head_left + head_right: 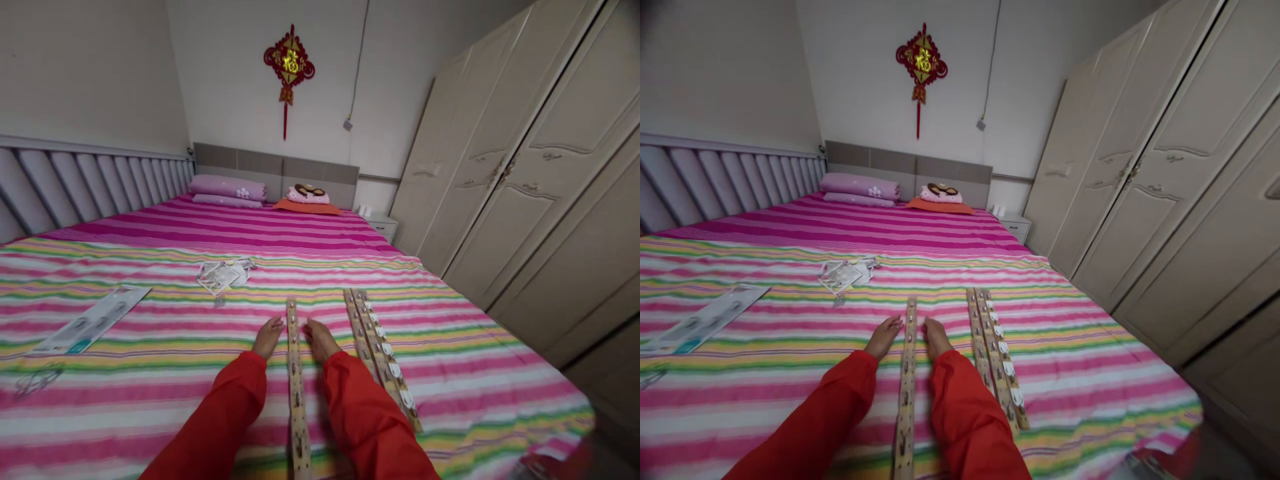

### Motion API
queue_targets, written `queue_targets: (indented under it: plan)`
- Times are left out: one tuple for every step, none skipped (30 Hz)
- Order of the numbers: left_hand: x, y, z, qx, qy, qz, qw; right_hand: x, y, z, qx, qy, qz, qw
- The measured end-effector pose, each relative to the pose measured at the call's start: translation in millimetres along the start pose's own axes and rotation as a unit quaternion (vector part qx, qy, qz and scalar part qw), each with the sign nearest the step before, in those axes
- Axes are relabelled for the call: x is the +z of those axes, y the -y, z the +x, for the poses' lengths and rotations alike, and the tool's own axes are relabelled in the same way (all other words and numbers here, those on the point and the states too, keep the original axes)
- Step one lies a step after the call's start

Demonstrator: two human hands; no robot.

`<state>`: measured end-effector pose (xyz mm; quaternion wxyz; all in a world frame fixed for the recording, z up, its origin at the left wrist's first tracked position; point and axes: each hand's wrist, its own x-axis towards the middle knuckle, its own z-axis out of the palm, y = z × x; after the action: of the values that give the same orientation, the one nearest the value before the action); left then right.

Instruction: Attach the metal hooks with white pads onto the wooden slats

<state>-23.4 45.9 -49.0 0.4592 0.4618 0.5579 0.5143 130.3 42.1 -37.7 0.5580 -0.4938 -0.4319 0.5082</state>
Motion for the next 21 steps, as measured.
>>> queue_targets:
  plan:
    - [-1.3, 0, -5, 0.01, 0.001, 0.009, 1.0, -3, 3, -9, 0.018, -0.006, 0.009, 1.0]
    - [-2.3, 1, -10, 0.019, 0.003, 0.017, 1.0, -5, 5, -20, 0.036, -0.014, 0.019, 0.999]
    - [-3.2, 1, -15, 0.029, 0.004, 0.025, 0.999, -9, 8, -32, 0.05, -0.021, 0.028, 0.998]
    - [-4.0, 1, -20, 0.038, 0.005, 0.033, 0.999, -12, 11, -46, 0.058, -0.028, 0.036, 0.997]
    - [-4.7, 2, -24, 0.046, 0.005, 0.039, 0.998, -16, 13, -62, 0.06, -0.035, 0.044, 0.997]
    - [-5.5, 3, -27, 0.052, 0.005, 0.045, 0.998, -21, 15, -79, 0.057, -0.041, 0.049, 0.996]
    - [-6.3, 3, -31, 0.057, 0.004, 0.049, 0.997, -25, 17, -98, 0.048, -0.048, 0.055, 0.996]
    - [-7.3, 4, -34, 0.061, 0.004, 0.051, 0.997, -31, 17, -118, 0.02, -0.061, 0.069, 0.996]
    - [-8.2, 5, -36, 0.064, 0.004, 0.052, 0.997, -36, 16, -138, -0.002, -0.068, 0.073, 0.995]
    - [-9.2, 5, -39, 0.066, 0.004, 0.051, 0.996, -43, 13, -158, -0.013, -0.07, 0.062, 0.996]
    - [-10.2, 6, -41, 0.068, 0.003, 0.049, 0.996, -49, 9, -177, -0.023, -0.073, 0.047, 0.996]
    - [-11.0, 6, -43, 0.069, 0.002, 0.047, 0.997, -55, 3, -195, -0.026, -0.072, 0.037, 0.996]
    - [-11.7, 7, -45, 0.07, 0.0, 0.044, 0.997, -62, -5, -212, -0.018, -0.072, 0.031, 0.997]
    - [-12.2, 7, -46, 0.071, -0.003, 0.041, 0.997, -67, -13, -227, 0.006, -0.067, 0.028, 0.997]
    - [-12.5, 7, -47, 0.072, -0.007, 0.037, 0.997, -72, -21, -240, 0.033, -0.063, 0.036, 0.997]
    - [-12.6, 7, -48, 0.073, -0.01, 0.034, 0.997, -75, -29, -250, 0.062, -0.055, 0.047, 0.995]
    - [-12.5, 6, -48, 0.075, -0.013, 0.031, 0.997, -77, -37, -259, 0.105, -0.029, 0.056, 0.992]
    - [-12.4, 6, -49, 0.076, -0.016, 0.029, 0.997, -78, -43, -265, 0.135, 0.006, 0.069, 0.988]
    - [-12.2, 6, -49, 0.077, -0.019, 0.027, 0.996, -78, -48, -269, 0.161, 0.04, 0.085, 0.983]
    - [-12.1, 5, -49, 0.079, -0.022, 0.026, 0.996, -76, -53, -271, 0.181, 0.075, 0.101, 0.975]
    - [-12.2, 5, -50, 0.079, -0.025, 0.026, 0.996, -74, -57, -273, 0.193, 0.105, 0.118, 0.968]
